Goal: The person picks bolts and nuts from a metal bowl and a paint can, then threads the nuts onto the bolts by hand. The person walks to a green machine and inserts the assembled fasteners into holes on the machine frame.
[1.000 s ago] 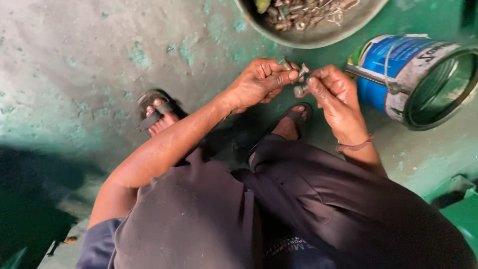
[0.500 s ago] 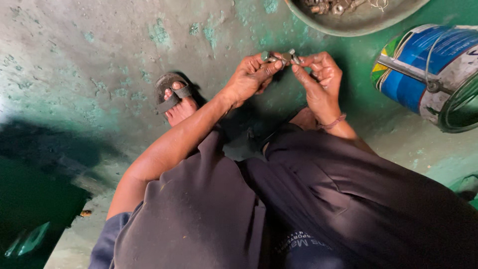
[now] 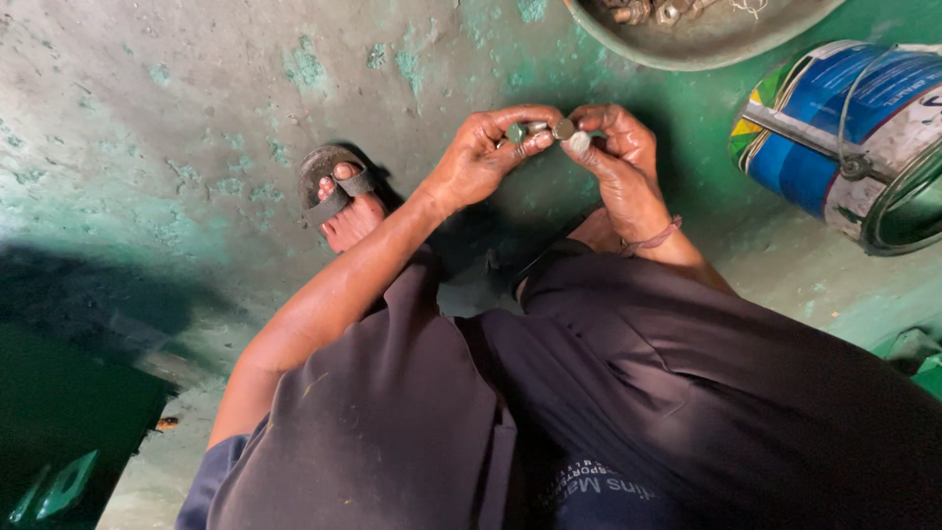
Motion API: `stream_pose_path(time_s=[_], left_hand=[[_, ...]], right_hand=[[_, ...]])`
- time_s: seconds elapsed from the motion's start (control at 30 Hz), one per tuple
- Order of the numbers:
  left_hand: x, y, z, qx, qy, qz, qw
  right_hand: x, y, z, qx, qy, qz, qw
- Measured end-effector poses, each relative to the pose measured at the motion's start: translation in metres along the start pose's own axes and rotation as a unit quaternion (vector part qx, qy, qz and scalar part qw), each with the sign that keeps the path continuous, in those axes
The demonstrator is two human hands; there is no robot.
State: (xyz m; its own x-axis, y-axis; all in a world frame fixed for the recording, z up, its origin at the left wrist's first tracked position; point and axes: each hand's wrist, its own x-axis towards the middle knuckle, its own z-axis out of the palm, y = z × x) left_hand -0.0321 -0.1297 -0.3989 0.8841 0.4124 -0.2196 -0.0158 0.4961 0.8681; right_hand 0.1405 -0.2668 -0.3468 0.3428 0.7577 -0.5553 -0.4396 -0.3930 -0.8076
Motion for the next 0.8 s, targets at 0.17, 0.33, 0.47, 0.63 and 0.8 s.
stream_pose_path(time_s=[0.17, 0.33, 0.47, 0.63, 0.8], left_hand=[[-0.002, 0.002, 0.002, 0.013, 0.017, -0.015, 1.0], [-0.002, 0.0, 0.0, 0.044, 0.014, 0.015, 0.999], [-0.001, 0.001, -0.001, 0.04, 0.0, 0.013, 0.999], [-0.001, 0.009, -0.001, 0.12, 0.016, -0.039, 0.992], [-0.004, 0.015, -0.004, 0.209, 0.033, 0.056, 0.976]], right_hand=[[0.002, -0.003, 0.005, -0.043, 0.006, 0.022, 0.999], [0.002, -0.003, 0.006, -0.041, -0.006, -0.005, 0.999], [0.001, -0.001, 0.003, -0.067, 0.003, -0.002, 0.998], [0.004, 0.003, 0.002, -0.081, -0.002, 0.029, 0.996], [0.004, 0.004, 0.004, -0.078, -0.004, 0.019, 0.997]])
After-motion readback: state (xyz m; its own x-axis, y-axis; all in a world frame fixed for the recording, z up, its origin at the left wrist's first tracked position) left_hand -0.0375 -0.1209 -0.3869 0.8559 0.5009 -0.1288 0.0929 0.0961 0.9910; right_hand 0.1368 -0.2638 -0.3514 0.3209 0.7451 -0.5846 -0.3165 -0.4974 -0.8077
